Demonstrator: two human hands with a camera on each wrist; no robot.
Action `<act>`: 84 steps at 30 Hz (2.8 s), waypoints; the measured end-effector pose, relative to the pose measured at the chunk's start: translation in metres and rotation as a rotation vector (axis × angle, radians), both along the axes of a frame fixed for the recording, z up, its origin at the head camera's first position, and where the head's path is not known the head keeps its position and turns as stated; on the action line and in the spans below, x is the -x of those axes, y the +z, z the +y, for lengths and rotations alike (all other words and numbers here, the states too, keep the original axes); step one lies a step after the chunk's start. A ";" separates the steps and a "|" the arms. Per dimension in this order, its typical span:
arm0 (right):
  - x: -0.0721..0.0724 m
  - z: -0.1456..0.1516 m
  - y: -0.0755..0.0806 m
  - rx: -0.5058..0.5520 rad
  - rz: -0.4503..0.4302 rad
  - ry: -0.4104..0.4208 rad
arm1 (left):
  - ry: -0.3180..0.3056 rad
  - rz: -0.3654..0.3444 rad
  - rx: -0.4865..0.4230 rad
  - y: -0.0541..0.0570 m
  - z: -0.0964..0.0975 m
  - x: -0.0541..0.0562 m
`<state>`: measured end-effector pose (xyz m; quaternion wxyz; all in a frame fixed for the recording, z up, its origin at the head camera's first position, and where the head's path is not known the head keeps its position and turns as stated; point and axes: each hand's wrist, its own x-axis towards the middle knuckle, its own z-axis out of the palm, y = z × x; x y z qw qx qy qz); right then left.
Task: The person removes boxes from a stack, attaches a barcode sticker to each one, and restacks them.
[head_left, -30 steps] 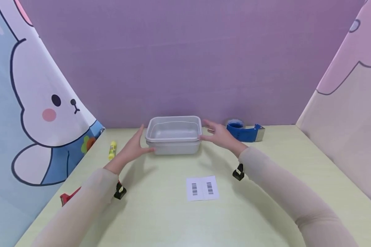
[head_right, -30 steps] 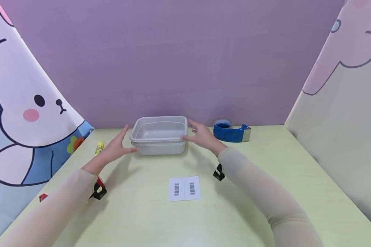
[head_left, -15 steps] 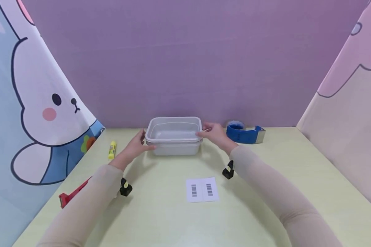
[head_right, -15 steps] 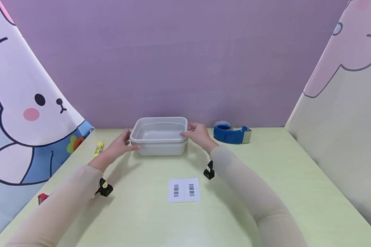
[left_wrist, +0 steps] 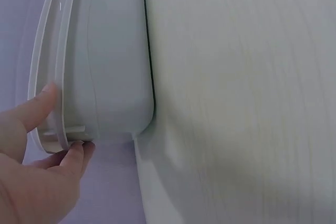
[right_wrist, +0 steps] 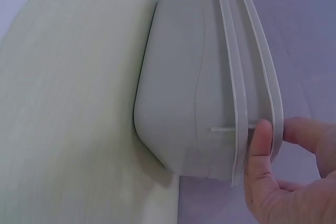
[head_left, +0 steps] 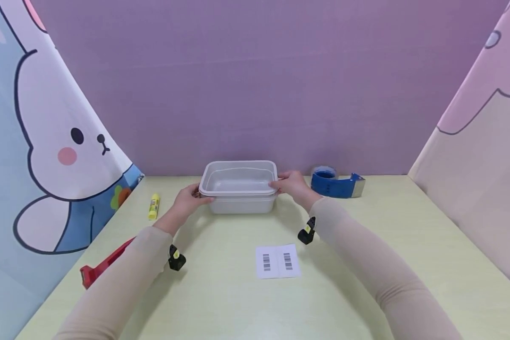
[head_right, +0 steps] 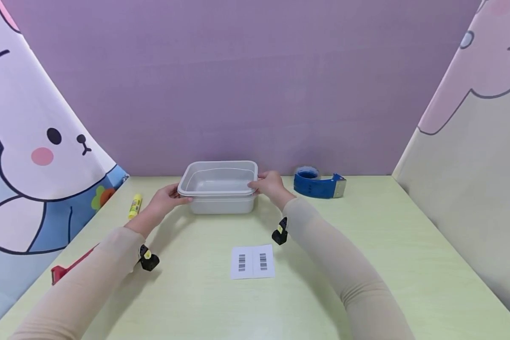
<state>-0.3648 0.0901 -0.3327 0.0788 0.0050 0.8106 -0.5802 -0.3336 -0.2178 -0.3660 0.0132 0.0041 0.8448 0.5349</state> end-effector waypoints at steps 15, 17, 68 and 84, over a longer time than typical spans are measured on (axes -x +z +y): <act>-0.006 -0.002 0.004 0.104 -0.113 0.025 | 0.013 -0.027 0.032 0.008 -0.008 -0.015; -0.007 -0.002 0.004 0.116 -0.112 0.013 | 0.015 -0.024 0.036 0.007 -0.007 -0.016; -0.036 0.035 0.067 0.194 0.005 -0.001 | -0.009 -0.083 0.091 0.015 -0.014 -0.027; -0.046 0.094 0.067 0.090 0.009 -0.012 | 0.048 -0.131 0.111 0.015 -0.015 -0.028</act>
